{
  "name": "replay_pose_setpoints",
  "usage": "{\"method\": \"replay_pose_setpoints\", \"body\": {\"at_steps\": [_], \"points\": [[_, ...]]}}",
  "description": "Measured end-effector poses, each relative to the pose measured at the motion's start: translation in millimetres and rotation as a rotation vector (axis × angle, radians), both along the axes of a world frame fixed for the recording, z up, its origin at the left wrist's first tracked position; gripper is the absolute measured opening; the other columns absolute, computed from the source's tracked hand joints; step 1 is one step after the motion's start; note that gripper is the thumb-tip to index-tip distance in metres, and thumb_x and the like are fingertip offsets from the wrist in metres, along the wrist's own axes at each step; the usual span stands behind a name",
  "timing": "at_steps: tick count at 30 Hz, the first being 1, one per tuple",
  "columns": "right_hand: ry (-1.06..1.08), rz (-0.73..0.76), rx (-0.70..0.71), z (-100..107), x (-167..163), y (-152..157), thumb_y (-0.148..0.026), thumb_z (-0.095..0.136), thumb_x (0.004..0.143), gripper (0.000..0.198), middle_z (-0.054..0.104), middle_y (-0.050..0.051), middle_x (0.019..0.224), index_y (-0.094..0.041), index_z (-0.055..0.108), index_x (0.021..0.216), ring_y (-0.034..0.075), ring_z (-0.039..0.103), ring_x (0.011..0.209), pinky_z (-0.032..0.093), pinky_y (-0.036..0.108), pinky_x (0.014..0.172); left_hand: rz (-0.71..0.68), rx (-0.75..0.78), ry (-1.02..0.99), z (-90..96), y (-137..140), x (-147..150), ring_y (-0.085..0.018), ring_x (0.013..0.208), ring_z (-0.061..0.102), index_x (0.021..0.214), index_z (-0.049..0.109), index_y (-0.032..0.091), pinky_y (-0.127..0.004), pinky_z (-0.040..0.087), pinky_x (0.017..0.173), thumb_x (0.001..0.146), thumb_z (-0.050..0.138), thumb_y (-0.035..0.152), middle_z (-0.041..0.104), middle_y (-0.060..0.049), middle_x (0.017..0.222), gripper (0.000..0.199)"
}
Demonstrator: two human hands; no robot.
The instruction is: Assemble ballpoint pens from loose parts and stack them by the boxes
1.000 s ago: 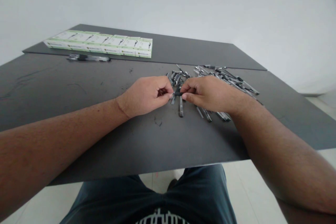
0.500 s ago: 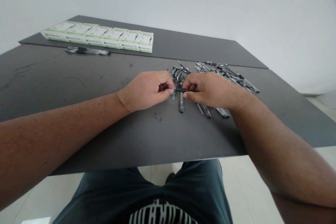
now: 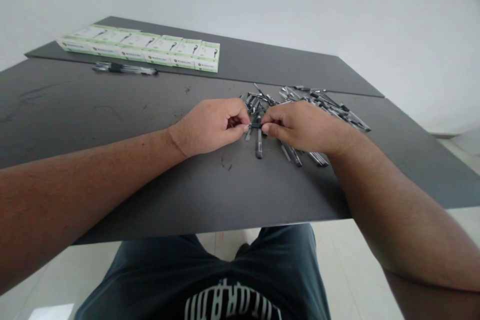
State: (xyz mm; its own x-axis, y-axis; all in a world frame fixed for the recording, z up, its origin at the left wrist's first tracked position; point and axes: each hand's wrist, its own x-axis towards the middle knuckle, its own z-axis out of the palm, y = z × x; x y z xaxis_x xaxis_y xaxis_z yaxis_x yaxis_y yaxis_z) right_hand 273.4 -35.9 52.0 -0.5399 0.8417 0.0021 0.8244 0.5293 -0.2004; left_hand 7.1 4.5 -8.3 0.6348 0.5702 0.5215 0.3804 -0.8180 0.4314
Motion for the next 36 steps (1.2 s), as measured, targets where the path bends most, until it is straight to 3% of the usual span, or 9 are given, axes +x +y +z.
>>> {"method": "replay_pose_setpoints", "body": {"at_steps": [7, 13, 17, 20, 23, 29, 34, 36], "points": [[0.067, -0.041, -0.041, -0.4, -0.5, -0.4, -0.036, 0.073, 0.103, 0.024, 0.084, 0.002, 0.092, -0.023, 0.084, 0.120, 0.022, 0.071, 0.080, 0.046, 0.033, 0.077, -0.010, -0.010, -0.009, 0.5, 0.4, -0.4, -0.018, 0.077, 0.073, 0.096, 0.077, 0.024, -0.031, 0.058, 0.080, 0.095, 0.070, 0.028, 0.079, 0.001, 0.086, 0.008], [0.001, 0.004, -0.010, 1.4, -1.6, -0.7, -0.035, 0.060, 0.110, 0.030, 0.085, 0.006, 0.095, -0.022, 0.087, 0.114, 0.023, 0.071, 0.080, 0.045, 0.035, 0.077, -0.007, -0.011, 0.000, 1.3, 0.2, -0.2, -0.018, 0.077, 0.074, 0.096, 0.077, 0.024, -0.032, 0.059, 0.080, 0.095, 0.069, 0.029, 0.080, 0.000, 0.087, 0.009], [0.074, -0.033, -0.041, -1.8, 0.1, 0.2, -0.037, 0.072, 0.104, 0.026, 0.085, 0.003, 0.095, -0.023, 0.085, 0.122, 0.022, 0.073, 0.083, 0.047, 0.033, 0.078, -0.002, -0.011, -0.001, 1.0, 0.3, 0.2, -0.019, 0.077, 0.074, 0.095, 0.076, 0.024, -0.032, 0.059, 0.080, 0.095, 0.070, 0.030, 0.080, 0.000, 0.087, 0.009], [0.051, -0.021, -0.031, -1.7, 0.5, 0.7, -0.036, 0.070, 0.105, 0.022, 0.084, 0.003, 0.093, -0.024, 0.085, 0.116, 0.022, 0.072, 0.082, 0.046, 0.034, 0.078, -0.005, -0.013, 0.005, 1.0, 0.3, 0.0, -0.018, 0.077, 0.074, 0.096, 0.077, 0.024, -0.031, 0.058, 0.080, 0.095, 0.069, 0.030, 0.080, 0.000, 0.086, 0.010], [-0.002, 0.020, -0.012, 0.3, -0.4, 0.4, -0.035, 0.058, 0.112, 0.030, 0.083, 0.006, 0.093, -0.022, 0.084, 0.104, 0.023, 0.070, 0.082, 0.044, 0.035, 0.078, -0.011, -0.009, 0.002, 1.5, -0.1, -0.3, -0.018, 0.075, 0.072, 0.096, 0.077, 0.024, -0.031, 0.057, 0.079, 0.095, 0.069, 0.030, 0.078, 0.000, 0.085, 0.010], [0.065, -0.024, -0.048, -0.6, 0.3, 0.5, -0.037, 0.071, 0.104, 0.024, 0.084, 0.002, 0.093, -0.024, 0.084, 0.119, 0.022, 0.071, 0.081, 0.046, 0.034, 0.077, -0.006, -0.014, 0.005, 1.6, -0.6, 0.1, -0.018, 0.075, 0.072, 0.096, 0.076, 0.024, -0.032, 0.057, 0.080, 0.095, 0.069, 0.030, 0.078, 0.001, 0.084, 0.009], [-0.023, 0.022, -0.008, 0.6, -0.7, 0.6, -0.035, 0.058, 0.112, 0.030, 0.081, 0.005, 0.090, -0.023, 0.084, 0.103, 0.022, 0.067, 0.080, 0.043, 0.035, 0.077, -0.002, -0.011, 0.008, -0.2, 0.4, 0.4, -0.019, 0.079, 0.074, 0.097, 0.077, 0.024, -0.032, 0.058, 0.081, 0.095, 0.069, 0.029, 0.079, 0.000, 0.086, 0.010], [-0.003, 0.017, -0.014, 0.4, -0.8, 0.4, -0.035, 0.059, 0.112, 0.029, 0.083, 0.005, 0.093, -0.023, 0.085, 0.106, 0.023, 0.069, 0.082, 0.044, 0.035, 0.078, -0.001, -0.007, 0.003, -0.6, 0.6, 0.4, -0.018, 0.078, 0.074, 0.096, 0.077, 0.024, -0.032, 0.058, 0.081, 0.096, 0.069, 0.029, 0.079, 0.000, 0.086, 0.010]]}}
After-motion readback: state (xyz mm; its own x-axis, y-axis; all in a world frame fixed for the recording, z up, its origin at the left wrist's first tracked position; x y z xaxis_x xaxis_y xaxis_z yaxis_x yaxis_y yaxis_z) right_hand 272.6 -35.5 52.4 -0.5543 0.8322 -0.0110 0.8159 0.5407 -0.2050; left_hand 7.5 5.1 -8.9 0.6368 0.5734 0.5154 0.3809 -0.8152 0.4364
